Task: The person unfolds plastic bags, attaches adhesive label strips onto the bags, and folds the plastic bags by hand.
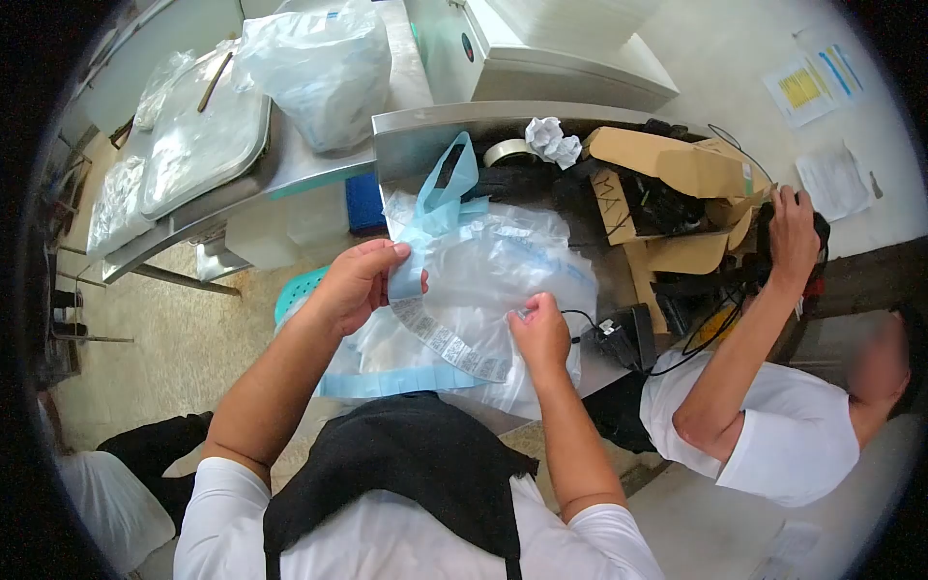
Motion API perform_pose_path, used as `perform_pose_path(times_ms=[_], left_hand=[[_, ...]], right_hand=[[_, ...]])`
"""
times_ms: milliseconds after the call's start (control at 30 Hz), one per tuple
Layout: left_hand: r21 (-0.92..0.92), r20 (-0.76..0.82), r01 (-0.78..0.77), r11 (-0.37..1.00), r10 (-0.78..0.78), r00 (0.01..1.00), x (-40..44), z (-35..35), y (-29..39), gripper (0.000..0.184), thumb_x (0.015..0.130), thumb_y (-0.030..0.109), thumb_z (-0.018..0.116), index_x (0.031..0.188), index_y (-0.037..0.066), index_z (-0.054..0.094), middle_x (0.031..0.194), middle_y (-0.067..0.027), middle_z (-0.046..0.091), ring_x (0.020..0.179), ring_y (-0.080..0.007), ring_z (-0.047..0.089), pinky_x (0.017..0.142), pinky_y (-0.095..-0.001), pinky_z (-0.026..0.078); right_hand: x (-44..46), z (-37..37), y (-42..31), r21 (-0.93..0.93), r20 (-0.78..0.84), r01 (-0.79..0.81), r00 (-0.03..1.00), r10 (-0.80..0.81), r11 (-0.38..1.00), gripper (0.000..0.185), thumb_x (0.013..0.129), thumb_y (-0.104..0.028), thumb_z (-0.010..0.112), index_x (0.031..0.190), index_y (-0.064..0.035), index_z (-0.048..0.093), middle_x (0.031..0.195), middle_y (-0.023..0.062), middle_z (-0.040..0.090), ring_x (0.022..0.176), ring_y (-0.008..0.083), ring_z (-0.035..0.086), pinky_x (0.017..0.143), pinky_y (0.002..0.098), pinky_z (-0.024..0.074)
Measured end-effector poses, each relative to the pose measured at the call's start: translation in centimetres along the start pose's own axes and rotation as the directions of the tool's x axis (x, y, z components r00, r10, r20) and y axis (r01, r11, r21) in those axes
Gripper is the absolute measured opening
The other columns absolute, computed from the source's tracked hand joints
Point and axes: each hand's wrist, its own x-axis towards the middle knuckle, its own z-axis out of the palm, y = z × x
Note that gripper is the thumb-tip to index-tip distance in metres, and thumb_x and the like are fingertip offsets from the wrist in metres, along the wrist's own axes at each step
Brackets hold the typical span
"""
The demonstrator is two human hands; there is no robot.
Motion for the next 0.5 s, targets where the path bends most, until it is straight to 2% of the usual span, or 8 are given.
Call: perform_pose_path(times_ms=[100,300,400,500], left_hand=[[0.007,-0.018,0.010,1.000,-0.010,1.000,0.0,0.1,0.0,0.021,0.093,0.023,0.059,0.103,0.004,0.058,0.092,-0.0113,0.069,0.084,-0.0215,0.068,0.080,-0.0349,0.052],[0.006,0.007,0.009,1.000,-0.009,1.000,0.1,-0.2,0.0,0.021,0.093,0.023,0.059,0.103,0.004,0.058,0.092,-0.0113,0.069,0.084,-0.0210,0.068,0.081,-0.0345,0.053],[0.000,0.009,0.002,1.000,-0.002,1.000,0.3,-0.2,-0.2,0.021,0.093,0.022,0.059,0.102,0.003,0.058,0.092,-0.0112,0.069,0.083,-0.0207,0.068,0.081,-0.0347,0.053],[0.002,-0.002,0.015,1.000,-0.015,1.000,0.2,0.0,0.0,0.022,0.092,0.022,0.060,0.102,0.003,0.058,0.092,-0.0112,0.069,0.083,-0.0210,0.068,0.081,-0.0348,0.053]], right_hand=[[0.8,0.0,1.6,0.089,0.141,-0.017,0.990,0.004,0.996,0.024,0.076,-0.026,0.075,0.082,-0.0068,0.062,0.069,0.0087,0.065,0.065,0.0264,0.064,0.061,0.0374,0.0491],[0.6,-0.8,1.0,0.066,0.086,-0.052,0.995,0.046,0.996,0.023,0.077,-0.027,0.074,0.081,-0.0075,0.063,0.071,0.0092,0.066,0.065,0.0248,0.064,0.060,0.0365,0.0491],[0.1,-0.7,0.2,-0.099,0.143,-0.002,0.990,0.016,0.995,0.024,0.077,-0.029,0.074,0.080,-0.0077,0.063,0.072,0.0103,0.066,0.066,0.0269,0.065,0.061,0.0374,0.0492],[0.9,-0.9,1.1,0.023,0.082,-0.033,0.996,0.031,0.999,0.025,0.076,-0.030,0.074,0.081,-0.0081,0.063,0.073,0.0113,0.066,0.069,0.0305,0.065,0.062,0.0394,0.0494]])
